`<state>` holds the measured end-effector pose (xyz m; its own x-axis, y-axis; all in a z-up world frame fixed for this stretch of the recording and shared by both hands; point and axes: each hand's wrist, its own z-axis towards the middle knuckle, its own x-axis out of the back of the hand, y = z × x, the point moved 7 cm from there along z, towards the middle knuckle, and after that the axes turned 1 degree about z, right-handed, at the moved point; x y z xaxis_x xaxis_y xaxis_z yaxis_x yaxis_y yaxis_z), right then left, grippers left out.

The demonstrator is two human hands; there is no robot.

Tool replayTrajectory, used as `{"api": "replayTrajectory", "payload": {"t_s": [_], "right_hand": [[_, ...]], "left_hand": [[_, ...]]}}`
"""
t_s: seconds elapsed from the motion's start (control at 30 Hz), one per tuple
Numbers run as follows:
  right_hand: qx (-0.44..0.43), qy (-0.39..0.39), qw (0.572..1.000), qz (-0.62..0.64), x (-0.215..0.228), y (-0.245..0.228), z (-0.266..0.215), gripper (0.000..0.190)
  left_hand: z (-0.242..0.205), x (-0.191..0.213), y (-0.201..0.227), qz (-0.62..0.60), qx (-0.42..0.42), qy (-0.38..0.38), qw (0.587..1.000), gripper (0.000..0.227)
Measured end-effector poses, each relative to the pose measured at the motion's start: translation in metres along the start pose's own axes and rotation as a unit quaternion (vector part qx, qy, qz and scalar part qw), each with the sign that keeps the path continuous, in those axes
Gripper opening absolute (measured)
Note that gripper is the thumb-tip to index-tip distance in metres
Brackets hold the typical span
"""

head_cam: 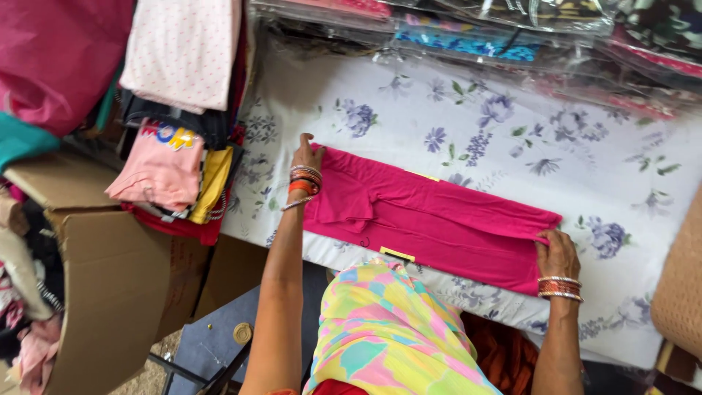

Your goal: Folding items of clothing including a pink t-shirt and polka-dot pants on a table.

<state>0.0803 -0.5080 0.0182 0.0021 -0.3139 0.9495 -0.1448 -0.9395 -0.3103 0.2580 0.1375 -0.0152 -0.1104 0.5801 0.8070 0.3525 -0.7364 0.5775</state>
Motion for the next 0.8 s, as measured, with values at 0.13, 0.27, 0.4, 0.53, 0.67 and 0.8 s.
{"api": "replayTrajectory", "payload": {"t_s": [0.13, 0.27, 0.4, 0.53, 0.67, 0.8], "right_hand": [[0.009, 0.018, 1.000, 0.023, 0.009, -0.003, -0.001, 0.023], [0.025, 0.051, 0.998, -0.002, -0.008, 0.014, -0.006, 0.021], [0.007, 0.024, 1.000, 0.003, -0.017, 0.017, -0.009, 0.018], [-0.031, 0.000, 0.999, -0.014, -0.025, 0.020, -0.010, 0.036], [-0.026, 0.081, 0.990, -0.116, 0.004, -0.049, 0.001, 0.062], [0.103, 0.055, 0.992, 0.042, -0.029, -0.135, 0.015, 0.059]], "left_hand": [[0.028, -0.017, -0.016, -0.093, 0.033, -0.036, 0.994, 0.025], [0.037, -0.040, -0.048, -0.116, 0.043, -0.029, 0.992, 0.020], [0.040, -0.048, -0.054, -0.137, 0.041, -0.018, 0.989, 0.021], [0.019, -0.021, -0.012, -0.035, -0.015, -0.001, 0.999, 0.032], [-0.021, -0.027, 0.040, 0.083, -0.143, 0.041, 0.985, 0.038], [-0.076, -0.077, 0.075, 0.139, -0.348, -0.044, 0.926, 0.039]]}}
